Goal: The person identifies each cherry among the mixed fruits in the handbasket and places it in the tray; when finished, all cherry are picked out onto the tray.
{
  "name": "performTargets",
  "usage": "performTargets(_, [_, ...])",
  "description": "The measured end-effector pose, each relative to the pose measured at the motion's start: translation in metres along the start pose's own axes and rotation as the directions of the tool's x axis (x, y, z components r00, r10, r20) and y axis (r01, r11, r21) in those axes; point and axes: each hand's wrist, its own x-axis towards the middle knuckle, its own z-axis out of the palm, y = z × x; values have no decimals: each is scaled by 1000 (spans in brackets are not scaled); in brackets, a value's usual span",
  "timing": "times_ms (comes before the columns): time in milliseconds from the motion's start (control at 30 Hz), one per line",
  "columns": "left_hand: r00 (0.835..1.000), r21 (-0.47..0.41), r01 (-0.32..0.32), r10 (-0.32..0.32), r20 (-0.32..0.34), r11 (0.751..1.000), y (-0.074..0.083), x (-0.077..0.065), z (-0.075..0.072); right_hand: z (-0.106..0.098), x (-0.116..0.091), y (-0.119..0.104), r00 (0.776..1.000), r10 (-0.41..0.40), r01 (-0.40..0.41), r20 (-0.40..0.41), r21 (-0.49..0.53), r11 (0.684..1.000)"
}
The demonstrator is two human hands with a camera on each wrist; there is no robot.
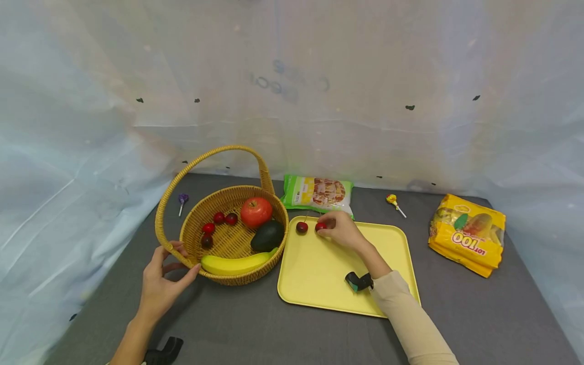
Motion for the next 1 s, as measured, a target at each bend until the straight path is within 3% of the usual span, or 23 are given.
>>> performTargets(300, [995, -4, -99, 99, -11, 995, 0, 4, 1, -8, -1, -1, 1000, -13, 14, 25, -51, 999])
performTargets(500, [997, -5, -74, 74, -8, 997, 0, 3, 2, -14, -3, -4, 999, -14, 18, 48, -84, 996])
performTargets(600, [999, -5, -50, 50, -9, 999, -1, 1, 3, -16, -3, -10, 999, -29, 31, 21, -117, 993])
performTargets(700, [999, -1, -45, 45, -14, 999, -1, 0, 2, -18, 1, -20, 996, -78, 71, -48, -133, 989])
performTargets(833, [998, 7, -60, 60, -19, 998, -3, 0, 1, -15, 15, -41, 975, -176, 165, -133, -95, 982])
performTargets(933, [997, 1, -69, 69, -22, 998, -4, 0, 1, -7, 30, -61, 959, -253, 250, -128, -38, 967])
performTargets(1000, [997, -5, -74, 74, -21, 997, -5, 1, 1, 1, 42, -77, 952, -297, 298, -79, 1, 954])
